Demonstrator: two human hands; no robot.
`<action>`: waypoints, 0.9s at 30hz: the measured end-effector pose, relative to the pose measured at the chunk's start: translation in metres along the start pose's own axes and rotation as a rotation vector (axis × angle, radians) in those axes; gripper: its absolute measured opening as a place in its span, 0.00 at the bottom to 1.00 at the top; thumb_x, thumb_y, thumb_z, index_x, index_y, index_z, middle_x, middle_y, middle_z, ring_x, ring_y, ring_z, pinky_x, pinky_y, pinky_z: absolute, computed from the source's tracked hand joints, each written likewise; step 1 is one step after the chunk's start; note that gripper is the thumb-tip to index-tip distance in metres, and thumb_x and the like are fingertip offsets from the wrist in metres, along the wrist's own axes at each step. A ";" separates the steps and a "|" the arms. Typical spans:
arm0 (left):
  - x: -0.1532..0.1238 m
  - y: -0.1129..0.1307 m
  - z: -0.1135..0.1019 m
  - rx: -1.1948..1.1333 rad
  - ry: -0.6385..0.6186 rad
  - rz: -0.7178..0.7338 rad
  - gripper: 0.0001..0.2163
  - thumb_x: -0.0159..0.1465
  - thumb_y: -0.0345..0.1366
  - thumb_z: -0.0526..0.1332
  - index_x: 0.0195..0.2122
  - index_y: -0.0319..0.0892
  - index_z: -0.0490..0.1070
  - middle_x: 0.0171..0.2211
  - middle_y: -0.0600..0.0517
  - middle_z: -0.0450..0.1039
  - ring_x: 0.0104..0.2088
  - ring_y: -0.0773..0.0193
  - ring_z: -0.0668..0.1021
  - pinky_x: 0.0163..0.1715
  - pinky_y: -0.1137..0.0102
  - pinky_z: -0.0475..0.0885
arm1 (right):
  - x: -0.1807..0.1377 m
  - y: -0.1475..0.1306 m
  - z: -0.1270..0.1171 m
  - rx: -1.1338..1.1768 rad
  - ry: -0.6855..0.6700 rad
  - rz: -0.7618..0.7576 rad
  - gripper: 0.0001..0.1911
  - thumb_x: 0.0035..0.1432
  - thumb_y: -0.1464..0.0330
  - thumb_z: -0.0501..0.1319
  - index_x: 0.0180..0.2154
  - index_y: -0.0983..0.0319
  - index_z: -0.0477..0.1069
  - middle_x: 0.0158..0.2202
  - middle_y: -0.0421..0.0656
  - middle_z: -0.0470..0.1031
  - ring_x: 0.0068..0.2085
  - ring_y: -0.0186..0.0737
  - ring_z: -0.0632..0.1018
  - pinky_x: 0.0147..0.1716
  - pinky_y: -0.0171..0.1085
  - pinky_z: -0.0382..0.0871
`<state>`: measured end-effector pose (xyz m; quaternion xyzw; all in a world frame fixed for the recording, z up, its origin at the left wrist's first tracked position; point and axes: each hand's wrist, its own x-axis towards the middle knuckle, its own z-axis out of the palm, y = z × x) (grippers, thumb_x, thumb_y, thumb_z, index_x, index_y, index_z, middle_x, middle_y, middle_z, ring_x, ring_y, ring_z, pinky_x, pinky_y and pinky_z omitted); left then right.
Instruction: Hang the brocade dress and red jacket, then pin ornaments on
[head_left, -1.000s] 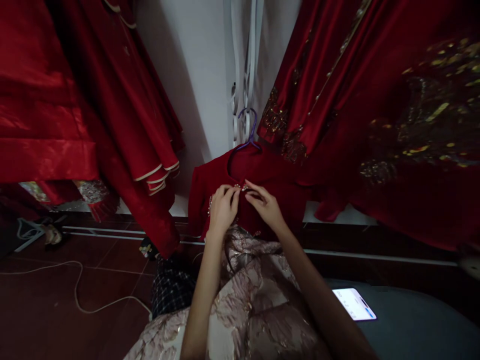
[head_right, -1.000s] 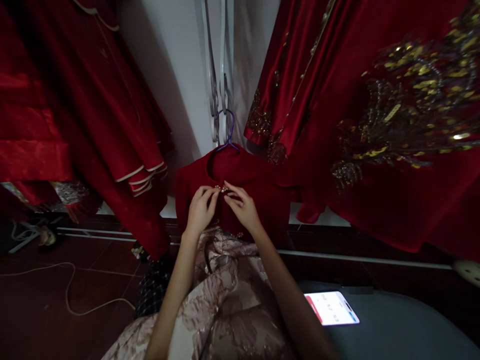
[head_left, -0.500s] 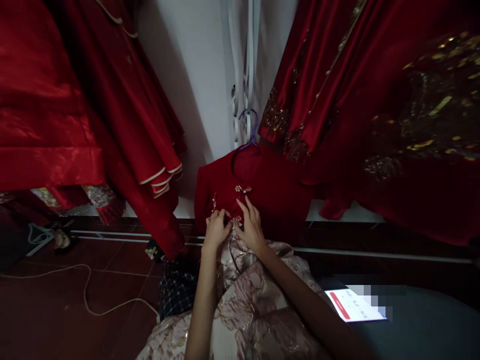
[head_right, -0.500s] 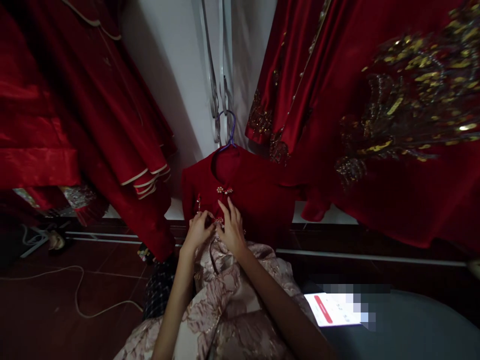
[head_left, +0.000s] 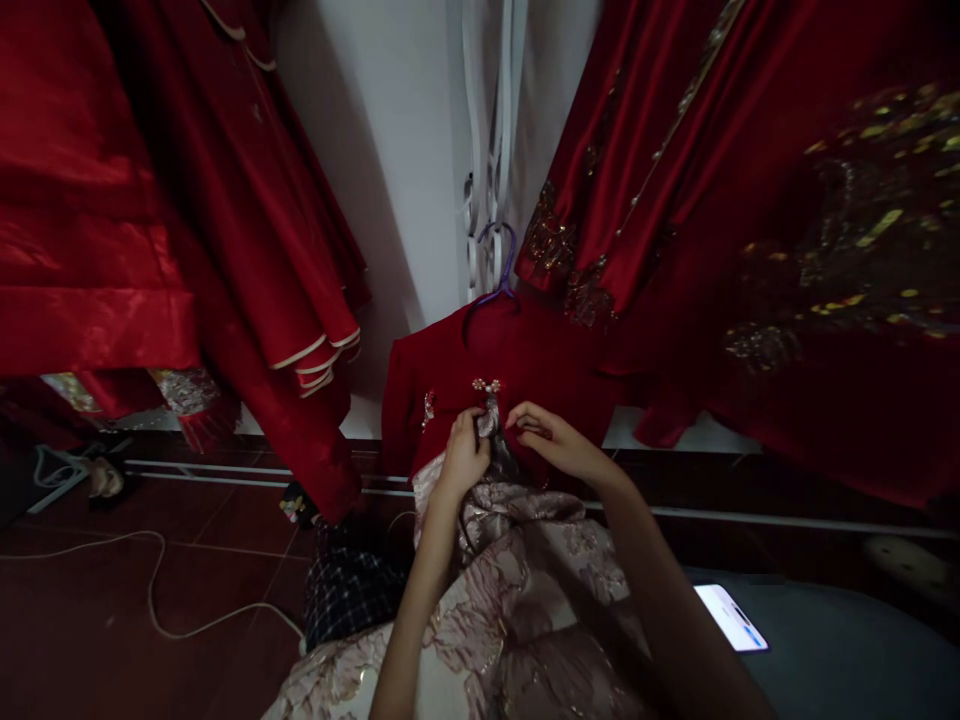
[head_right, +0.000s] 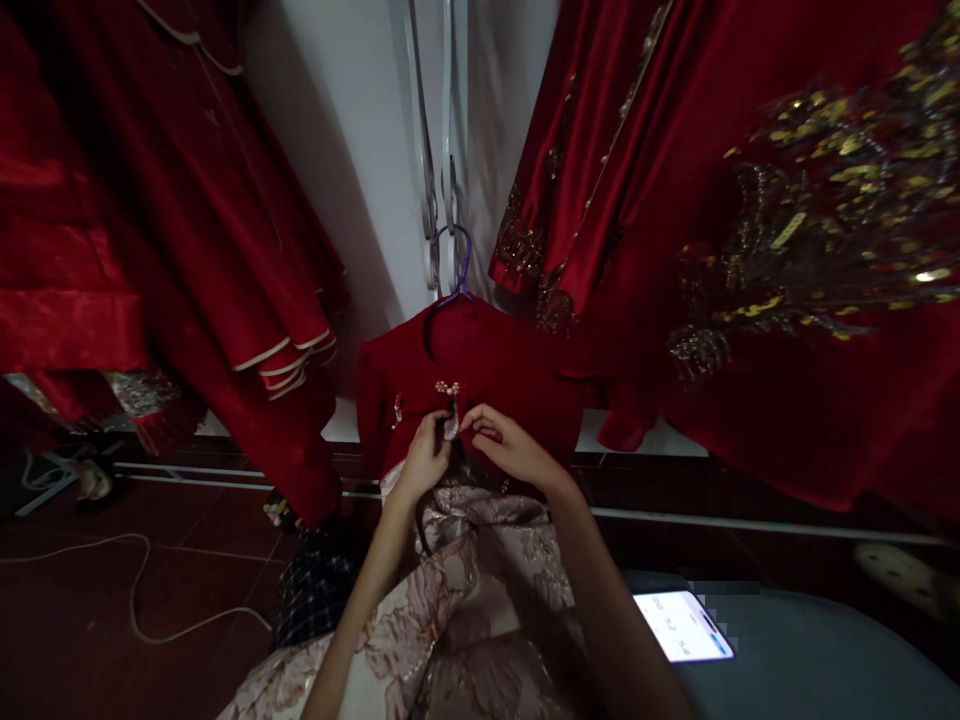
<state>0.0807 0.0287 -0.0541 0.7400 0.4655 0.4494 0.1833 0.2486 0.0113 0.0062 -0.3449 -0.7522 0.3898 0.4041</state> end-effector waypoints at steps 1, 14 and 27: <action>0.003 -0.002 0.001 -0.022 -0.004 -0.012 0.21 0.54 0.23 0.53 0.50 0.40 0.58 0.49 0.43 0.64 0.52 0.60 0.68 0.53 0.62 0.62 | -0.002 -0.009 0.001 0.019 -0.016 -0.009 0.10 0.51 0.72 0.55 0.38 0.60 0.66 0.38 0.41 0.71 0.42 0.36 0.73 0.44 0.38 0.67; 0.018 -0.046 -0.044 -0.259 0.536 -0.247 0.18 0.55 0.40 0.60 0.45 0.40 0.62 0.43 0.46 0.67 0.39 0.67 0.72 0.38 0.71 0.70 | -0.018 -0.042 -0.002 -0.078 -0.058 0.129 0.21 0.49 0.64 0.63 0.48 0.58 0.68 0.38 0.44 0.75 0.40 0.39 0.76 0.38 0.37 0.71; 0.014 -0.033 -0.048 0.138 0.290 -0.168 0.06 0.58 0.38 0.57 0.27 0.42 0.65 0.27 0.54 0.65 0.30 0.67 0.70 0.35 0.72 0.65 | -0.029 -0.065 -0.032 -0.104 0.434 0.004 0.19 0.48 0.61 0.65 0.42 0.58 0.66 0.35 0.43 0.71 0.36 0.36 0.74 0.34 0.34 0.70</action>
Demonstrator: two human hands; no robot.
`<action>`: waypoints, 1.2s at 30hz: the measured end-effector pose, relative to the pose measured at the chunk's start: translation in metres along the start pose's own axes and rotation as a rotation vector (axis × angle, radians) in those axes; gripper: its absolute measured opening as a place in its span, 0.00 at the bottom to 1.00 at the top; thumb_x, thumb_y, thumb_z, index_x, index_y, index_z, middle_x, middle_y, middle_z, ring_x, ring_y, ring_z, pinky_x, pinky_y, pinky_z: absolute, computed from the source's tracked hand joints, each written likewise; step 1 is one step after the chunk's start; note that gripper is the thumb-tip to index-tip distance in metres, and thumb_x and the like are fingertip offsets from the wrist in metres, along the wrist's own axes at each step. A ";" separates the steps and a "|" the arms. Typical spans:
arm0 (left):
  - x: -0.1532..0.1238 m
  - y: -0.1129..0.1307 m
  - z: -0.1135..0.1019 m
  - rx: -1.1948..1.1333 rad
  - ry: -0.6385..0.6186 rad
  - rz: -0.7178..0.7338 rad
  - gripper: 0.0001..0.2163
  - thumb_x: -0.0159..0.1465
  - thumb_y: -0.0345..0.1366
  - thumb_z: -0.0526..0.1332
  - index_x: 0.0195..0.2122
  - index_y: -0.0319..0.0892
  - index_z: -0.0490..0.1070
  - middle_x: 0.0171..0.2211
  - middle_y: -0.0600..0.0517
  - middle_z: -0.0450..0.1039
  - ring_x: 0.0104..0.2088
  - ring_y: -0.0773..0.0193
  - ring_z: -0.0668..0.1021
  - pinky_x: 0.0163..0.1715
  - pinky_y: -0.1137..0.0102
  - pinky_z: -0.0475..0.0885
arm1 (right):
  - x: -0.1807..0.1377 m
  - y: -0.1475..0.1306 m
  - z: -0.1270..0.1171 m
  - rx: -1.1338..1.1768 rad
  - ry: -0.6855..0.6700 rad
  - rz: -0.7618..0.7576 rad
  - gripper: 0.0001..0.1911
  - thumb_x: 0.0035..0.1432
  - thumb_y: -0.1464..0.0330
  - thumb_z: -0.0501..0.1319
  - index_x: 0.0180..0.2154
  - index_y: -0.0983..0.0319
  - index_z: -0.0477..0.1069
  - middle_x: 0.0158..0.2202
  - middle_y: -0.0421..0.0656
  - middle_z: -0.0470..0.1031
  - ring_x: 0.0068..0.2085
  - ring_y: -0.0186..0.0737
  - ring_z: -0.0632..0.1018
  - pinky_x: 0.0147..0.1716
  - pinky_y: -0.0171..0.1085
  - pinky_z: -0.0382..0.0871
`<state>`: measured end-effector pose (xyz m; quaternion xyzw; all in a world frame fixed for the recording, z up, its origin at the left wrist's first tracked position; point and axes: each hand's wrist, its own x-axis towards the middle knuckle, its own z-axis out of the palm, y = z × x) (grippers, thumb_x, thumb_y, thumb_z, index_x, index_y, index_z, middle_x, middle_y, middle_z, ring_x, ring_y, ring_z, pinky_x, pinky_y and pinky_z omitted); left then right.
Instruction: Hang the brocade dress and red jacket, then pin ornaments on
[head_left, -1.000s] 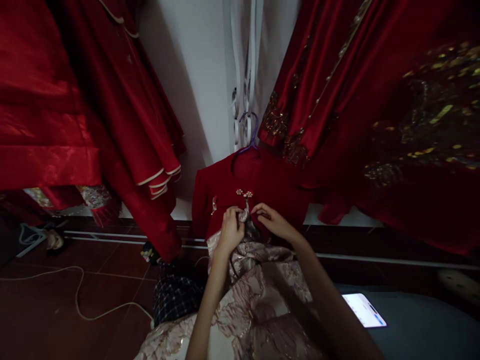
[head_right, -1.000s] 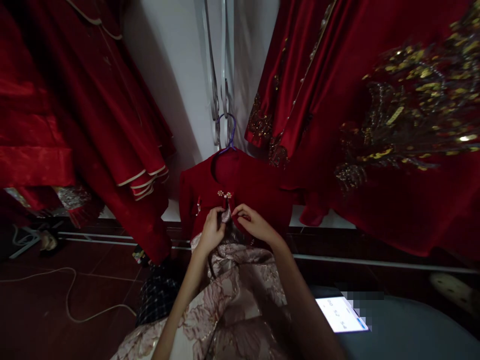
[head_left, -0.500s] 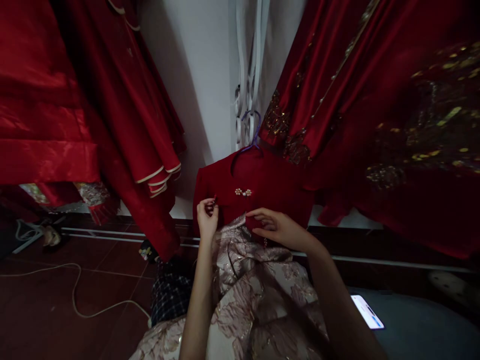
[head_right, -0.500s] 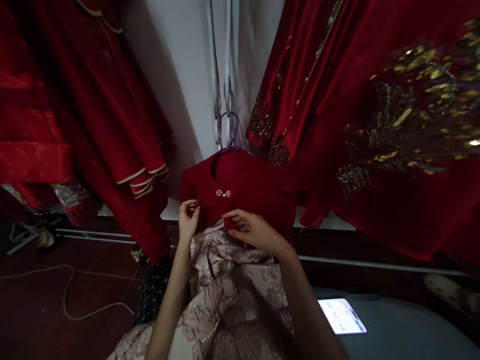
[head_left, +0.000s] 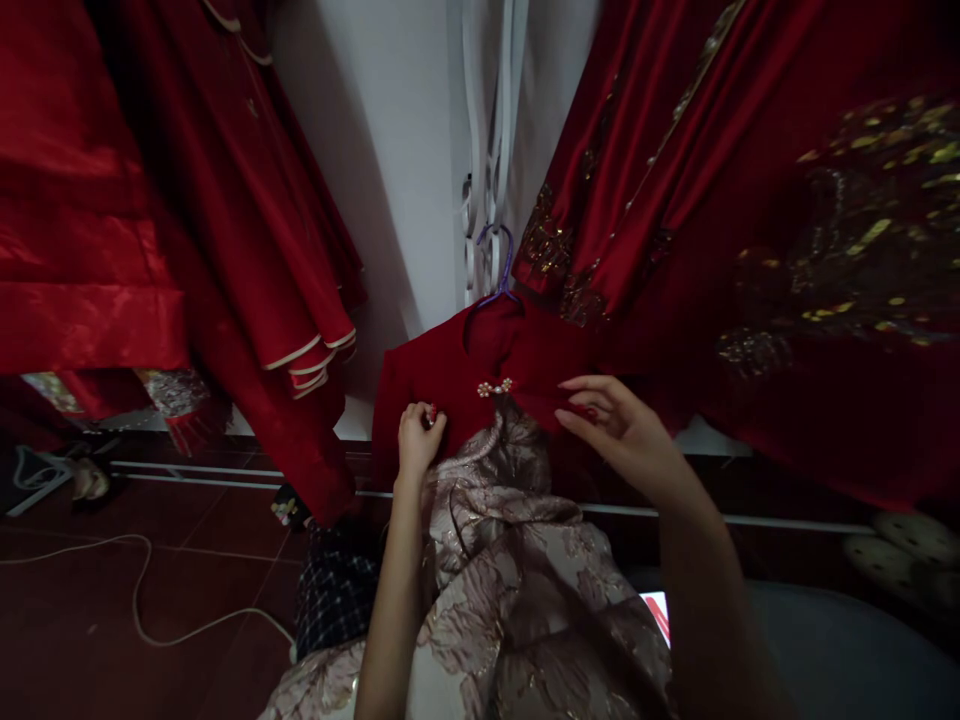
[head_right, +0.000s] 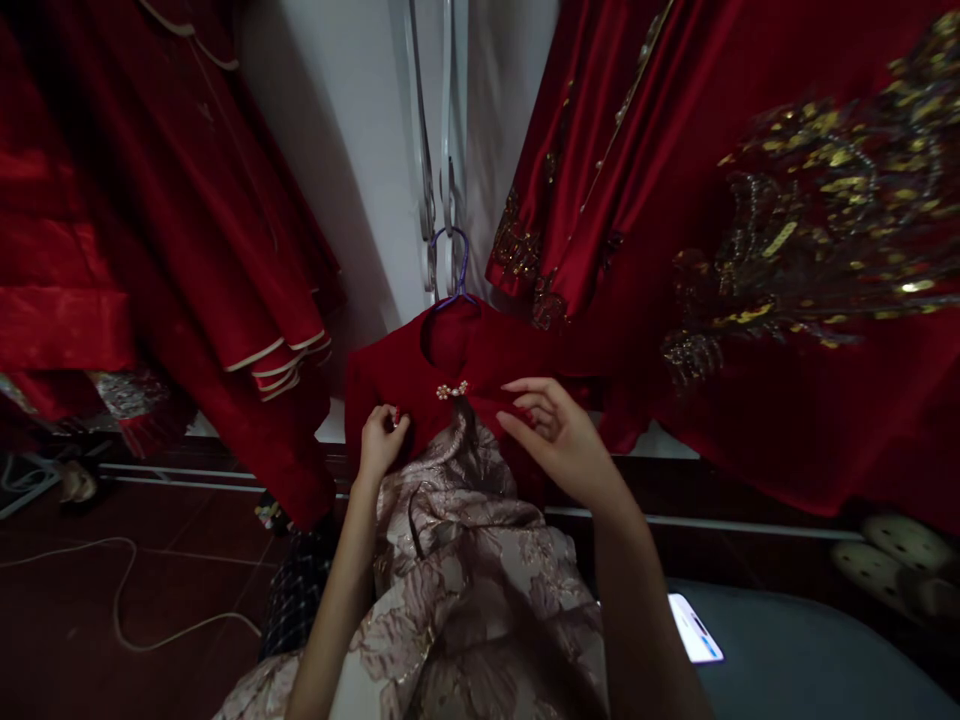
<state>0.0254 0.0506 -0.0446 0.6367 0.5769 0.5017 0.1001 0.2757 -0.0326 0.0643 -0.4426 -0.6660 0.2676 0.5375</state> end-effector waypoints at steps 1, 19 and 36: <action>-0.003 0.000 -0.002 -0.026 -0.012 -0.004 0.06 0.58 0.38 0.57 0.27 0.41 0.65 0.27 0.54 0.65 0.29 0.68 0.70 0.34 0.72 0.65 | -0.002 -0.003 0.007 0.047 -0.063 0.000 0.19 0.48 0.61 0.65 0.42 0.58 0.66 0.36 0.43 0.71 0.38 0.36 0.74 0.35 0.34 0.70; -0.006 -0.016 0.007 -0.674 0.062 -0.113 0.16 0.52 0.31 0.63 0.41 0.40 0.64 0.40 0.47 0.70 0.39 0.67 0.75 0.42 0.67 0.71 | 0.040 0.072 0.133 -0.066 -0.104 -0.028 0.15 0.47 0.71 0.62 0.40 0.62 0.71 0.39 0.44 0.70 0.30 0.30 0.74 0.28 0.31 0.73; -0.005 -0.009 0.015 -0.636 0.012 -0.170 0.15 0.52 0.31 0.62 0.42 0.39 0.66 0.42 0.45 0.71 0.42 0.64 0.73 0.40 0.69 0.71 | 0.045 0.087 0.160 -0.065 0.058 0.021 0.09 0.48 0.69 0.61 0.35 0.63 0.71 0.32 0.43 0.76 0.30 0.33 0.77 0.33 0.34 0.73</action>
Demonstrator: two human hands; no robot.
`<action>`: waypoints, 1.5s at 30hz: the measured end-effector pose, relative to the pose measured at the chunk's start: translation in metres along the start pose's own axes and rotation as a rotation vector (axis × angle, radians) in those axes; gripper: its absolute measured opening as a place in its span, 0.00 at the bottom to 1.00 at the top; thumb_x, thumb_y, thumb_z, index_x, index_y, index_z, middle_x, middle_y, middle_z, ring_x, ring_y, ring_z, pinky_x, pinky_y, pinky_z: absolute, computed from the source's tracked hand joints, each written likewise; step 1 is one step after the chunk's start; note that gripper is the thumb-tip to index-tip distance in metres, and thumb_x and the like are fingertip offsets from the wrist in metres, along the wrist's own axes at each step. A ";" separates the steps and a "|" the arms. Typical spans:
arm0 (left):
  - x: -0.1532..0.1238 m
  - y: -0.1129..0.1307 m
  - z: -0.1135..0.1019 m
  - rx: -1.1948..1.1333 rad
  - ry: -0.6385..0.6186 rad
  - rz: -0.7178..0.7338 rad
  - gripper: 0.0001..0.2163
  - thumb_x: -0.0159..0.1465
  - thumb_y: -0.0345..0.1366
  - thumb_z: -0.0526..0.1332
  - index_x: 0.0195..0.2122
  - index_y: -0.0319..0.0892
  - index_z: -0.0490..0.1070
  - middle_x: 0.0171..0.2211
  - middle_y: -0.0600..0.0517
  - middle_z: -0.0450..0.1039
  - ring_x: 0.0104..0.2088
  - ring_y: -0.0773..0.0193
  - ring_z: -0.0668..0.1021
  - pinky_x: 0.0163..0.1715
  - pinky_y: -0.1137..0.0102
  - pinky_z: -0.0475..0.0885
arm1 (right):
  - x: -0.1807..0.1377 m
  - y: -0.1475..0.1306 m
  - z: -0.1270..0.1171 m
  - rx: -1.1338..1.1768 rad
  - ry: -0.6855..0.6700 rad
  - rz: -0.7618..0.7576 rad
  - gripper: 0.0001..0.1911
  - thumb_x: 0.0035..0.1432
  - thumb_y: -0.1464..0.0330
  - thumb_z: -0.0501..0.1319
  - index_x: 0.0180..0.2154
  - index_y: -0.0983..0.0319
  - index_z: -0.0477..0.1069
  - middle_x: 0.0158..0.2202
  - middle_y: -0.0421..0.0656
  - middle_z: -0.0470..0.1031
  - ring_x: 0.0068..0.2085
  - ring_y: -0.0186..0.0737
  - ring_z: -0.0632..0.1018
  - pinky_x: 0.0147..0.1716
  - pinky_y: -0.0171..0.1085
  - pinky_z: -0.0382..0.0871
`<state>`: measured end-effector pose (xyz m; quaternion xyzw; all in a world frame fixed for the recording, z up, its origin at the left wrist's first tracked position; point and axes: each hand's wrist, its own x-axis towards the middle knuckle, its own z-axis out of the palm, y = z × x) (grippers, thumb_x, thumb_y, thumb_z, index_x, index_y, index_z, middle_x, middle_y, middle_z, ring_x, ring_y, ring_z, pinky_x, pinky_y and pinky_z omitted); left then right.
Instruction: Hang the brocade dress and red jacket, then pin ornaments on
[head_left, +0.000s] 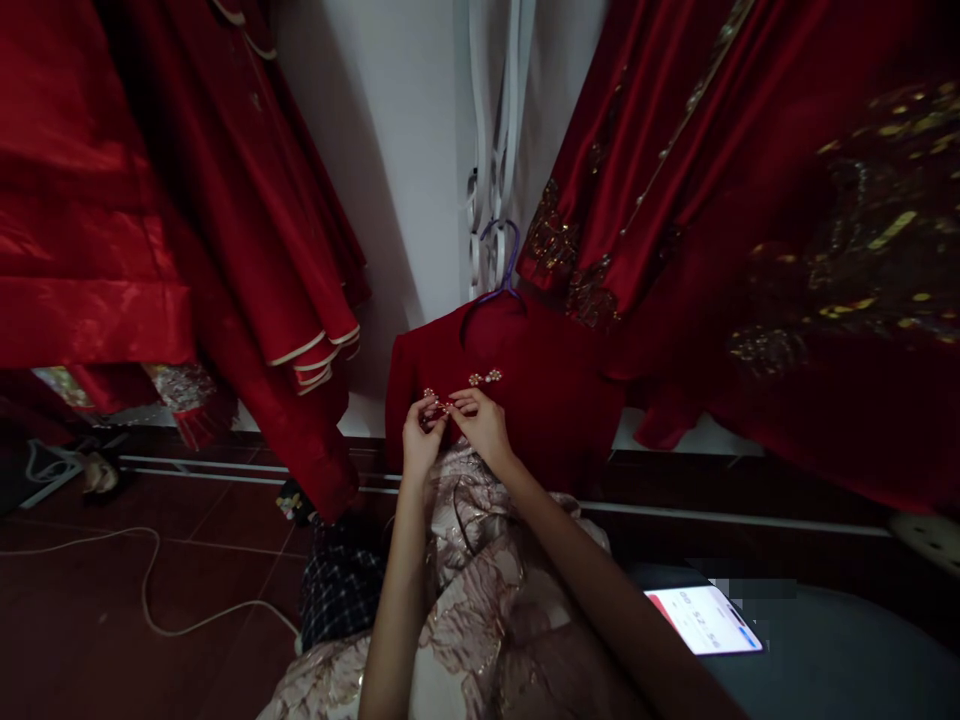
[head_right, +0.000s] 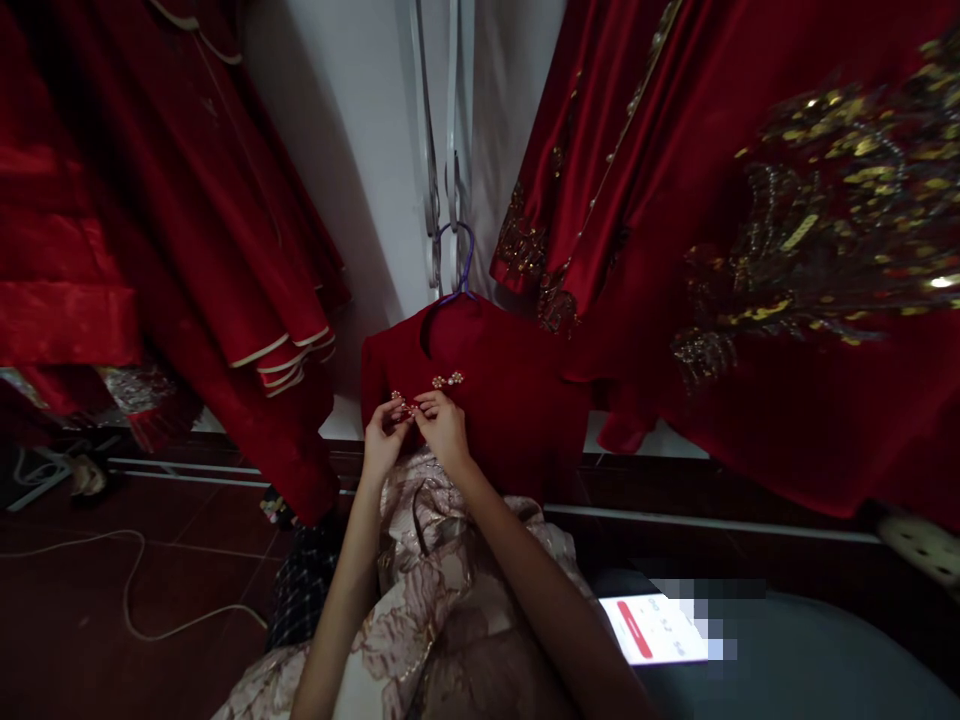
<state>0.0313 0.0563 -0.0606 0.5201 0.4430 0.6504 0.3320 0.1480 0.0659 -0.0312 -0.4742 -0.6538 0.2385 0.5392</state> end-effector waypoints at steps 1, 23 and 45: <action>0.001 -0.001 0.000 -0.004 -0.005 0.000 0.15 0.53 0.31 0.61 0.42 0.39 0.67 0.41 0.46 0.71 0.41 0.65 0.74 0.41 0.69 0.71 | 0.000 0.000 0.002 -0.005 0.006 -0.001 0.09 0.49 0.69 0.61 0.36 0.63 0.71 0.31 0.43 0.76 0.30 0.33 0.77 0.33 0.34 0.73; 0.002 0.015 -0.003 0.018 0.046 0.017 0.12 0.51 0.33 0.63 0.37 0.36 0.72 0.35 0.46 0.75 0.32 0.67 0.76 0.36 0.71 0.72 | -0.008 -0.013 0.000 0.030 0.034 -0.022 0.11 0.50 0.68 0.60 0.37 0.63 0.72 0.31 0.43 0.76 0.31 0.34 0.77 0.34 0.33 0.72; 0.001 0.011 -0.014 -0.021 -0.040 0.016 0.10 0.54 0.32 0.61 0.37 0.35 0.72 0.35 0.45 0.76 0.35 0.66 0.77 0.41 0.68 0.72 | -0.006 -0.022 0.005 0.004 0.012 -0.093 0.09 0.54 0.69 0.56 0.37 0.63 0.71 0.37 0.45 0.72 0.33 0.34 0.76 0.30 0.33 0.74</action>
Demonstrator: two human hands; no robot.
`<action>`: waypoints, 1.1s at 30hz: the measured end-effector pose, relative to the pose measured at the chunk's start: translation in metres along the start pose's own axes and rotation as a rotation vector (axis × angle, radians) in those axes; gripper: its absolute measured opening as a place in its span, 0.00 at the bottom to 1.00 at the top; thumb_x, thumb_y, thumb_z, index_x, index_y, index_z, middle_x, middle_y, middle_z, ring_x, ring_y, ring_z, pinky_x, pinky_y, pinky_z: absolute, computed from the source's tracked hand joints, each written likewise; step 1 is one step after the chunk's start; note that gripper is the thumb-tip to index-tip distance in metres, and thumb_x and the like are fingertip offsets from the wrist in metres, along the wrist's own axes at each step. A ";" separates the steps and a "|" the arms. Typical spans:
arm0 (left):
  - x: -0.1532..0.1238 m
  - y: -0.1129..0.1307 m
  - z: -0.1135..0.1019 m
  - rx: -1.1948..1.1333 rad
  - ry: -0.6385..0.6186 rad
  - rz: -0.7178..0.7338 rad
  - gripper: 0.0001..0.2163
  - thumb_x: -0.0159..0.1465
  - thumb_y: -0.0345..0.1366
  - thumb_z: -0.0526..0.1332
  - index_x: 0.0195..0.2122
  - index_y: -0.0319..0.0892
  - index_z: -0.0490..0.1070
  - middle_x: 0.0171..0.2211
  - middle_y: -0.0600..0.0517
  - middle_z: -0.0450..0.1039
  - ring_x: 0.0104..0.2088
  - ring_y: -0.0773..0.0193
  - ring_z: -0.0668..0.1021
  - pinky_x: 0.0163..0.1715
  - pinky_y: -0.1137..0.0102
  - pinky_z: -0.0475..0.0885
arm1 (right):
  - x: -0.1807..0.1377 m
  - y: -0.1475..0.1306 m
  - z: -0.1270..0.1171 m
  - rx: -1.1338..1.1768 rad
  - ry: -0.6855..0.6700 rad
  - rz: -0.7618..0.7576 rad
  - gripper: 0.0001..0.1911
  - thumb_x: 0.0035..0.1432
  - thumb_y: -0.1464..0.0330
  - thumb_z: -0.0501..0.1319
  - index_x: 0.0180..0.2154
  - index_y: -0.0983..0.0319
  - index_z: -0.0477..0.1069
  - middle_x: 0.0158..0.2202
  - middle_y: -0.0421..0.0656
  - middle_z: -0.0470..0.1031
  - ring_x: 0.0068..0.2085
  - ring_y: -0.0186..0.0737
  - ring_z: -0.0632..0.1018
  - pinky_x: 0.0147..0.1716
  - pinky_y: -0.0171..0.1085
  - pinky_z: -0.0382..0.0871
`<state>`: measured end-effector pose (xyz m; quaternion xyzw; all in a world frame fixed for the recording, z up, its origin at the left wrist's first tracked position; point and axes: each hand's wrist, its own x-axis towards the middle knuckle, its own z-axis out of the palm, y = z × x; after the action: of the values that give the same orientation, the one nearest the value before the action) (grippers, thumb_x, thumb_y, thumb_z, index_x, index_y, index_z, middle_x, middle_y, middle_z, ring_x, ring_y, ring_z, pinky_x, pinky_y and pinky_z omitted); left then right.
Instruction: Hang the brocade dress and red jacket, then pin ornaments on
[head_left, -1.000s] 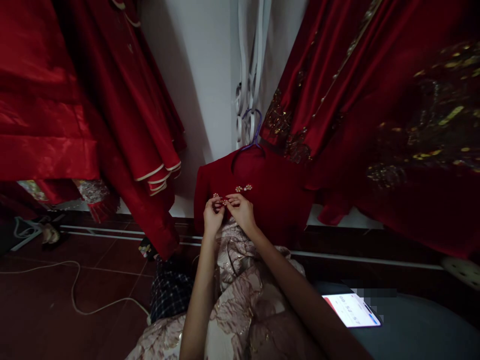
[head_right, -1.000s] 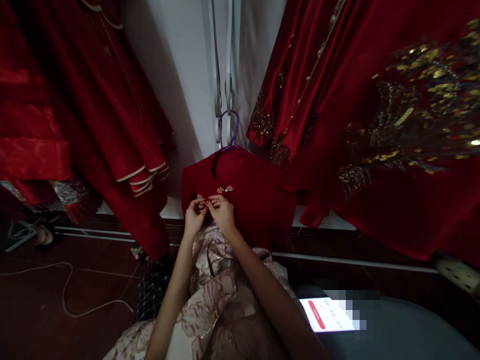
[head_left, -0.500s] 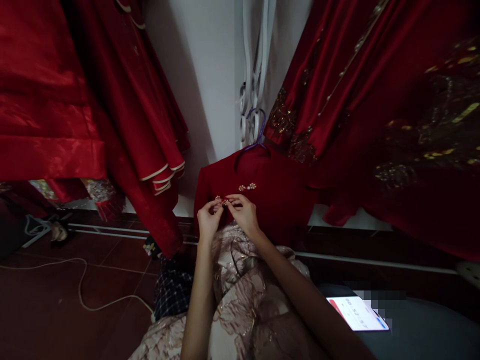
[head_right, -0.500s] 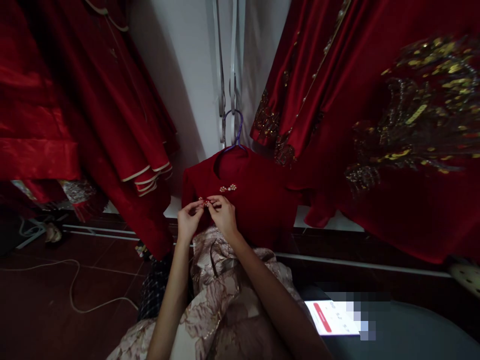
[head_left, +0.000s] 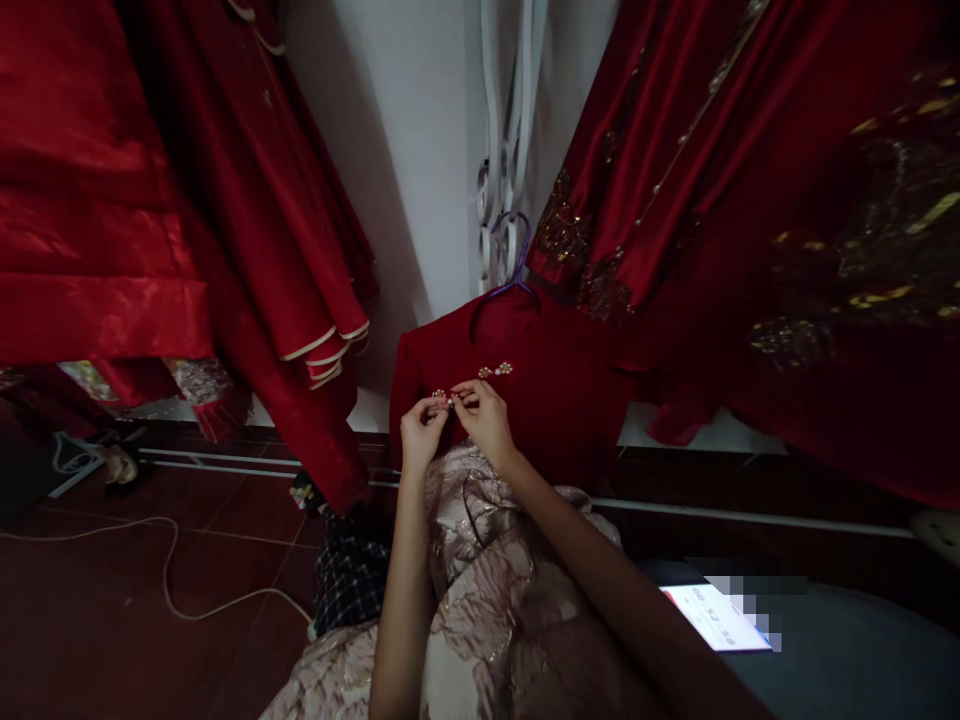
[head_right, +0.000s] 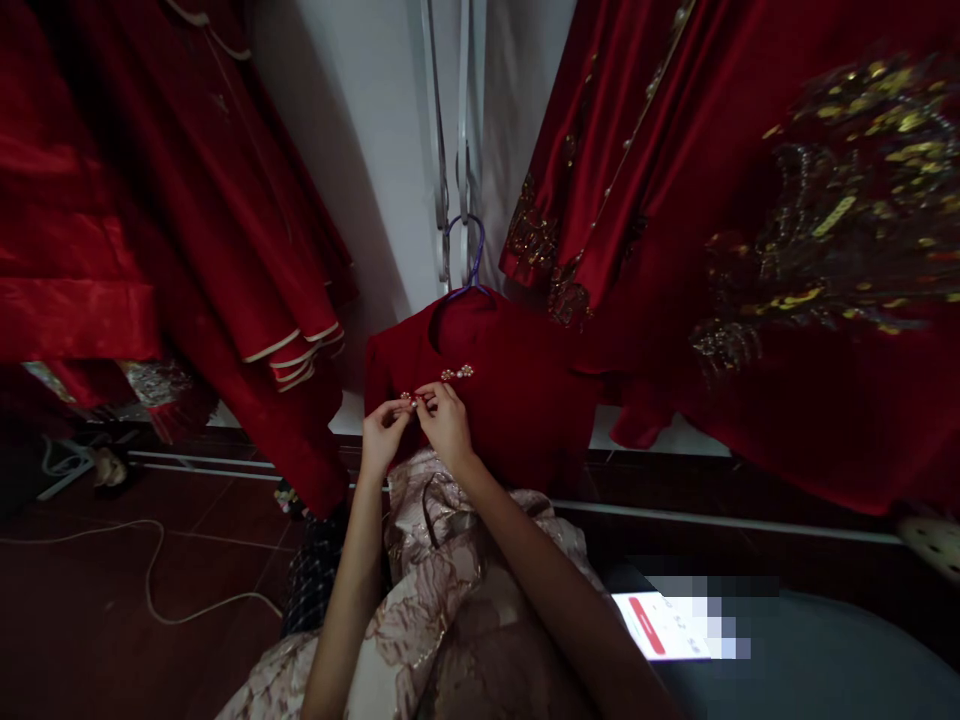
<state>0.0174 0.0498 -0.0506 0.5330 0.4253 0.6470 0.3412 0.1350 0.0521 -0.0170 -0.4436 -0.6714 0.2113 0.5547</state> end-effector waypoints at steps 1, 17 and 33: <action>0.000 0.000 -0.002 -0.014 -0.023 0.007 0.11 0.54 0.31 0.60 0.39 0.36 0.71 0.35 0.46 0.75 0.35 0.66 0.77 0.41 0.68 0.72 | 0.002 -0.001 -0.004 0.033 -0.046 0.024 0.09 0.54 0.68 0.56 0.37 0.63 0.71 0.36 0.45 0.73 0.32 0.34 0.76 0.30 0.33 0.75; -0.024 0.012 -0.046 0.375 -0.418 -0.097 0.22 0.51 0.34 0.62 0.49 0.44 0.69 0.21 0.56 0.74 0.21 0.68 0.74 0.21 0.77 0.67 | -0.039 0.016 -0.091 -0.116 -0.514 0.355 0.13 0.53 0.63 0.57 0.36 0.61 0.77 0.28 0.43 0.78 0.24 0.35 0.77 0.18 0.30 0.69; -0.025 -0.011 -0.022 0.422 -0.186 -0.040 0.32 0.51 0.40 0.65 0.57 0.43 0.60 0.37 0.45 0.75 0.32 0.60 0.77 0.35 0.69 0.69 | -0.049 0.039 -0.072 -0.293 -0.440 0.265 0.09 0.49 0.65 0.61 0.34 0.62 0.72 0.34 0.47 0.78 0.35 0.40 0.79 0.35 0.34 0.70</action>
<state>0.0005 0.0274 -0.0727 0.6414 0.5284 0.4849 0.2726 0.2158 0.0165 -0.0529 -0.5461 -0.7353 0.2738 0.2934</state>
